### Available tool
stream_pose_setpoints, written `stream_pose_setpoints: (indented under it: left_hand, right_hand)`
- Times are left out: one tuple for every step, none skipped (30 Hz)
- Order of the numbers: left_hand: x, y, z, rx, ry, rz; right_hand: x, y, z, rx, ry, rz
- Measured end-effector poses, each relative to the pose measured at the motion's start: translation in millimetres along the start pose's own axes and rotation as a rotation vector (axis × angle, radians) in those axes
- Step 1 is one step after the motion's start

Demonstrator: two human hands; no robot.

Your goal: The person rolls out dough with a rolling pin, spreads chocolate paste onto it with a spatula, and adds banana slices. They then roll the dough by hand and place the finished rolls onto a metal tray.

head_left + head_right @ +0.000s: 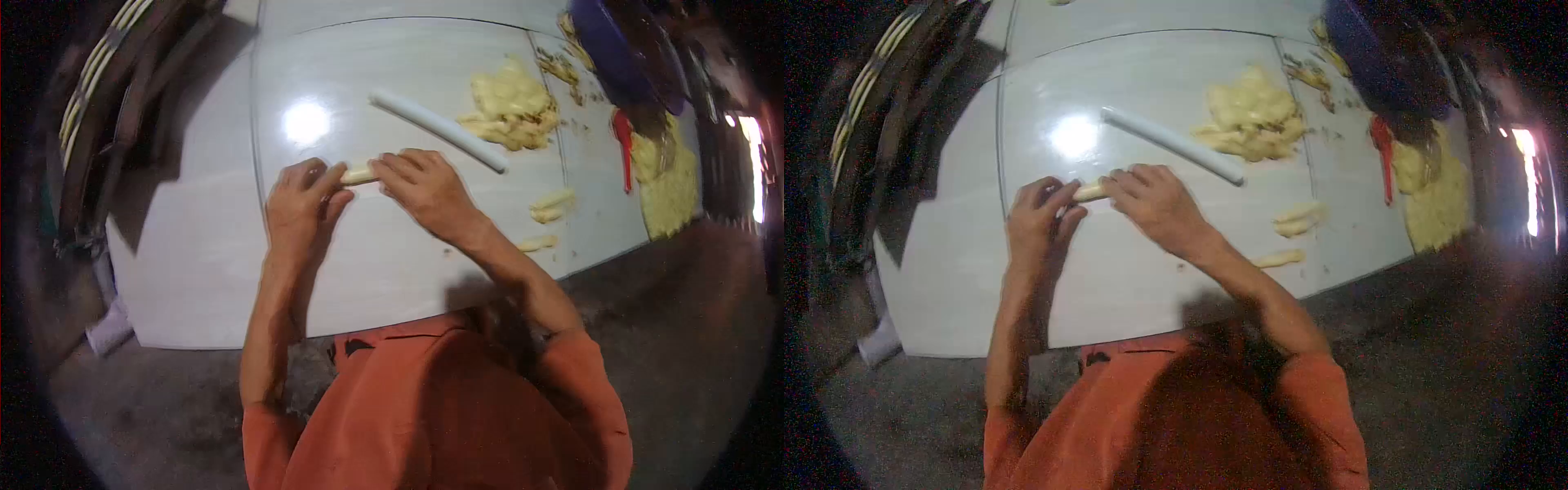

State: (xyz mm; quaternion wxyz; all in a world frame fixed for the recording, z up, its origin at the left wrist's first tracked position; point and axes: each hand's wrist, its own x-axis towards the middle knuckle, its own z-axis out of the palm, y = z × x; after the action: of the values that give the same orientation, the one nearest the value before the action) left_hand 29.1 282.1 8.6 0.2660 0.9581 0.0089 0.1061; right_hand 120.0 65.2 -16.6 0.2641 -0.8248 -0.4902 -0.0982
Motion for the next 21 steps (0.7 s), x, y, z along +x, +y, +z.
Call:
stream_pose_setpoints:
  left_hand:
    - [2.7, 3.8, 4.9, 0.043, 0.044, -0.023]
    - [5.9, -0.9, 11.8, -0.004, 0.109, -0.039]
    - [10.2, 9.0, 6.0, -0.053, 0.07, -0.088]
    - [12.2, 20.4, 3.8, -0.051, 0.015, -0.148]
    - [11.3, 19.7, 1.9, -0.173, -0.043, -0.194]
    - [8.8, 3.9, 1.4, -0.153, -0.091, -0.072]
    - [5.2, 16.1, -4.1, -0.137, -0.125, -0.077]
    - [-2.6, 20.6, -1.8, -0.2, -0.122, -0.046]
    - [-10.9, 22.7, 1.3, -0.256, -0.118, -0.024]
    - [-17.1, 29.3, 6.9, -0.275, -0.148, -0.048]
    - [-20.1, 47.0, 10.3, -0.351, -0.138, 0.026]
    - [-22.3, 64.4, 15.8, -0.307, -0.166, 0.053]
    - [-21.3, 86.5, 22.9, -0.348, -0.195, 0.038]
    - [-16.8, 101.0, 31.3, -0.369, -0.218, 0.093]
    - [-11.7, 120.3, 37.7, -0.416, -0.242, 0.088]
    - [-7.8, 134.1, 49.0, -0.415, -0.239, 0.113]
    - [-2.4, 153.3, 50.8, -0.45, -0.25, 0.123]
    - [-2.8, 163.0, 63.6, -0.451, -0.238, 0.135]
    - [-2.1, 169.6, 76.1, -0.391, -0.228, 0.196]
    - [-1.6, 175.6, 83.7, -0.396, -0.246, 0.202]
    - [-2.1, 181.4, 90.4, -0.403, -0.265, 0.207]
  right_hand:
    - [1.4, 5.7, 9.2, -0.039, 0.037, -0.001]
    - [7.6, 11.7, 15.4, 0.101, 0.069, 0.027]
    - [10.6, 13.0, 25.7, 0.117, 0.153, 0.025]
    - [13.9, 9.0, 19.2, 0.075, 0.104, 0.033]
    - [9.3, 7.1, 19.6, 0.081, 0.084, 0.069]
    - [5.1, 2.8, 6.4, 0.1, 0.043, 0.088]
    - [-4.5, -1.3, -2.1, 0.163, 0.074, 0.128]
    - [-17.0, -2.9, -13.2, 0.19, 0.069, 0.144]
    - [-31.1, -4.0, -29.4, 0.226, 0.064, 0.156]
    - [-43.5, -2.5, -43.9, 0.257, 0.069, 0.164]
    - [-61.9, -0.9, -57.6, 0.286, 0.074, 0.168]
    - [-77.0, 0.4, -77.4, 0.334, 0.044, 0.252]
    - [-92.6, 2.5, -97.0, 0.383, 0.011, 0.333]
    - [-108.4, 7.6, -111.9, 0.363, -0.004, 0.368]
    - [-122.6, 12.4, -125.3, 0.34, -0.019, 0.403]
    - [-130.6, 12.8, -142.3, 0.31, -0.018, 0.457]
    - [-137.1, 13.0, -158.0, 0.274, -0.017, 0.511]
    - [-147.0, 16.3, -167.7, 0.279, -0.017, 0.51]
    - [-156.7, 19.7, -175.4, 0.238, -0.015, 0.546]
    - [-163.7, 22.3, -179.2, 0.197, -0.013, 0.582]
    - [-169.6, 23.9, -179.8, 0.198, -0.011, 0.582]
